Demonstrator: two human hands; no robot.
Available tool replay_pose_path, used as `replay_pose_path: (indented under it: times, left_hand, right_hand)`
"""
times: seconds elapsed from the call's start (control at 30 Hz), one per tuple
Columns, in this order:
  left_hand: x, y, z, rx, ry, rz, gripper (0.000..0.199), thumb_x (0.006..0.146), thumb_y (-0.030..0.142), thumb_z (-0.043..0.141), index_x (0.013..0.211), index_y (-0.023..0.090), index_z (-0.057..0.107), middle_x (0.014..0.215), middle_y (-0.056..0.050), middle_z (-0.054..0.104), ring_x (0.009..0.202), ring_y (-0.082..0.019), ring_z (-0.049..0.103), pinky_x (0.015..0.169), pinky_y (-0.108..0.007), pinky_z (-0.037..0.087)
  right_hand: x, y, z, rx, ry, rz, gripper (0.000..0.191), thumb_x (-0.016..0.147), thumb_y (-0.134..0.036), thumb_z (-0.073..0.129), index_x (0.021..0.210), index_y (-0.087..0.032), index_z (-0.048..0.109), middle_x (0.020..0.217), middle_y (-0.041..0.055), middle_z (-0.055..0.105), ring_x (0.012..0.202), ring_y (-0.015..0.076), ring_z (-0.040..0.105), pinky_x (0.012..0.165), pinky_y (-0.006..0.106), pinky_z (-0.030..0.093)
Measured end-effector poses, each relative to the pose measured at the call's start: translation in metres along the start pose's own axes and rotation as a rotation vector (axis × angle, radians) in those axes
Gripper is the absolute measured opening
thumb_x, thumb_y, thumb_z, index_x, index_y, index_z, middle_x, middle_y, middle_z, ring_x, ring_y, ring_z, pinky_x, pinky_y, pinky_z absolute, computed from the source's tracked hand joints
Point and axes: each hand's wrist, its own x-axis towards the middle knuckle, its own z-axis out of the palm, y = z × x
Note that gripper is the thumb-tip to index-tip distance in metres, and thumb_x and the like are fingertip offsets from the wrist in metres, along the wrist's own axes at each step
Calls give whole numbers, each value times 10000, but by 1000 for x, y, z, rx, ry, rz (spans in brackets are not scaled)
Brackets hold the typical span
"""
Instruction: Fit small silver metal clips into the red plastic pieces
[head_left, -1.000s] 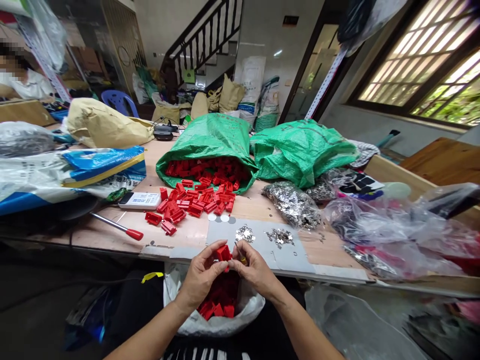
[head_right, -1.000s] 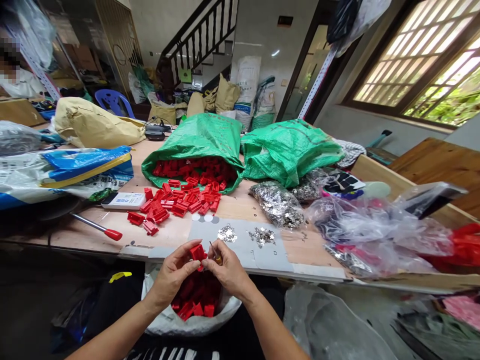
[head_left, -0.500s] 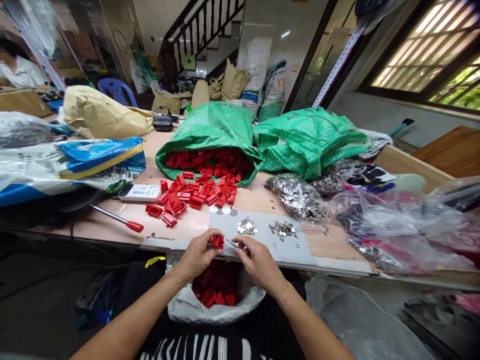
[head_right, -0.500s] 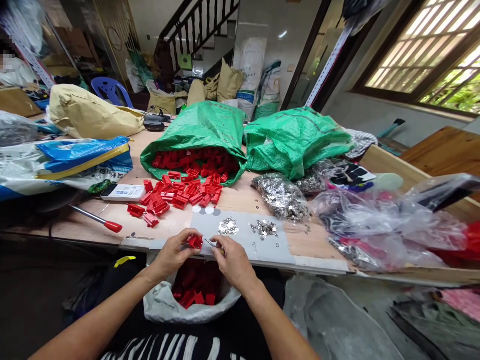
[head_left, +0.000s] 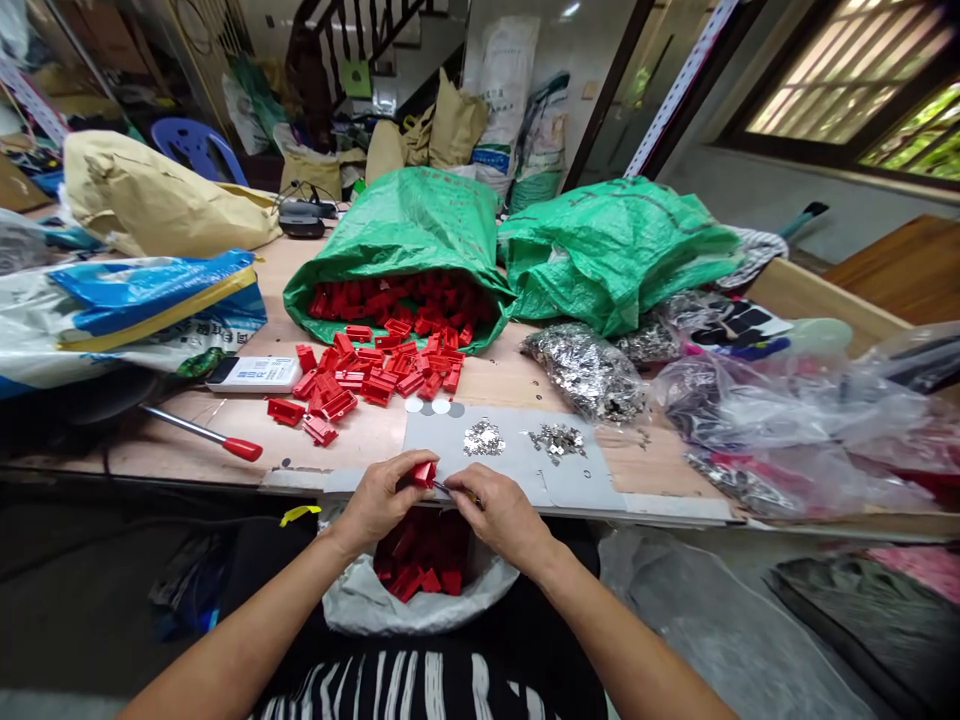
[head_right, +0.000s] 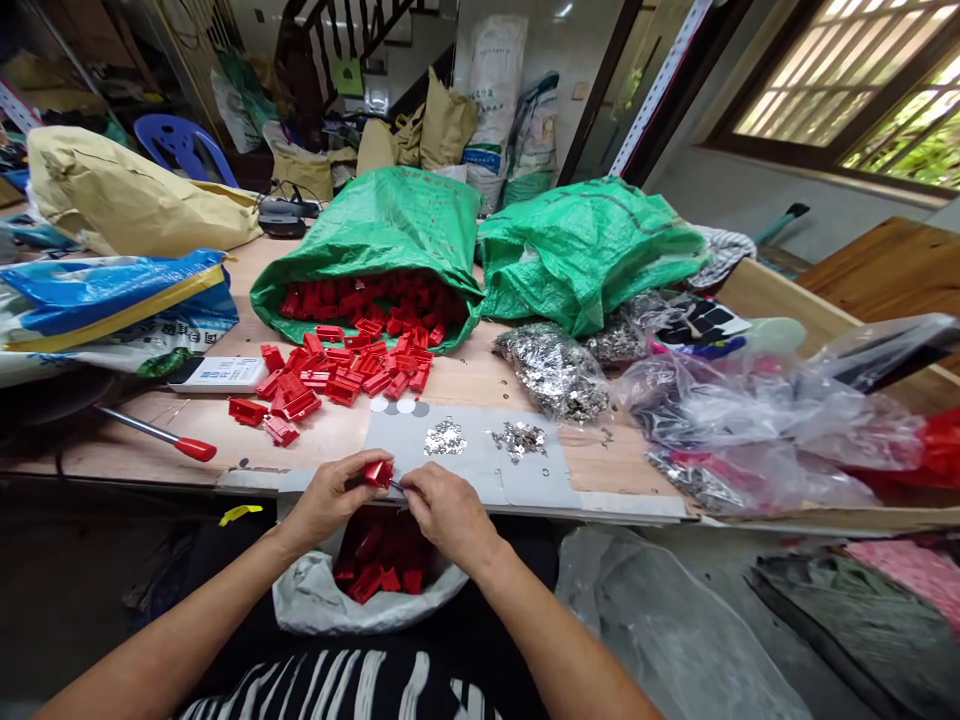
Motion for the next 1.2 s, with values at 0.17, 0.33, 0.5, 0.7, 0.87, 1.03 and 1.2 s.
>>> replay_pose_path:
  times: [0.17, 0.33, 0.5, 0.7, 0.87, 1.03, 1.2]
  left_hand:
    - [1, 2, -2, 23, -21, -17, 347, 742, 166, 640, 1084, 220, 634, 1019, -23, 710, 925, -180, 642, 860, -299, 474]
    - [3, -1, -1, 26, -32, 1, 318, 741, 167, 654, 1055, 209, 638, 1003, -32, 712, 917, -182, 645, 853, -297, 477]
    - [2, -7, 1, 27, -29, 22, 317, 750, 148, 639, 1059, 218, 631, 1005, -28, 707, 923, -175, 643, 850, -289, 476]
    - [1, -4, 3, 20, -18, 11, 304, 758, 157, 624, 1058, 212, 620, 1006, -32, 694, 923, -178, 637, 852, -292, 471]
    - [-3, 3, 4, -41, 21, -28, 274, 761, 185, 631, 1033, 211, 602, 963, -27, 670, 874, -173, 623, 826, -298, 468]
    - [-14, 16, 7, -334, 102, -127, 310, 739, 210, 676, 1033, 214, 578, 941, -17, 647, 855, -158, 605, 814, -285, 461]
    - [-23, 37, 8, -1041, 58, -358, 105, 798, 246, 644, 800, 187, 556, 843, -1, 673, 844, -124, 633, 836, -257, 463]
  right_hand:
    - [0, -5, 0, -31, -26, 37, 200, 885, -164, 482, 999, -206, 641, 954, 46, 641, 905, 158, 601, 816, 266, 461]
    - [5, -19, -7, -99, -73, 163, 192, 885, -170, 476, 970, -219, 641, 933, 38, 634, 881, 162, 609, 772, 252, 446]
    - [12, -33, -8, -158, -114, 265, 178, 879, -170, 463, 913, -206, 634, 893, 40, 630, 841, 169, 602, 740, 259, 417]
    - [15, -34, -6, -184, -121, 278, 169, 885, -191, 450, 927, -206, 614, 903, 41, 620, 847, 175, 590, 731, 269, 401]
    - [2, -22, -9, -59, -72, 161, 230, 920, -220, 402, 1094, -239, 551, 973, 45, 582, 889, 170, 573, 780, 283, 416]
    - [-17, -19, -14, 154, 31, 127, 203, 935, -221, 363, 1097, -229, 486, 975, 34, 607, 879, 158, 564, 796, 289, 425]
    - [-25, -37, -18, 233, -66, 101, 381, 958, -256, 349, 1339, -262, 356, 724, -33, 636, 688, 137, 582, 725, 261, 426]
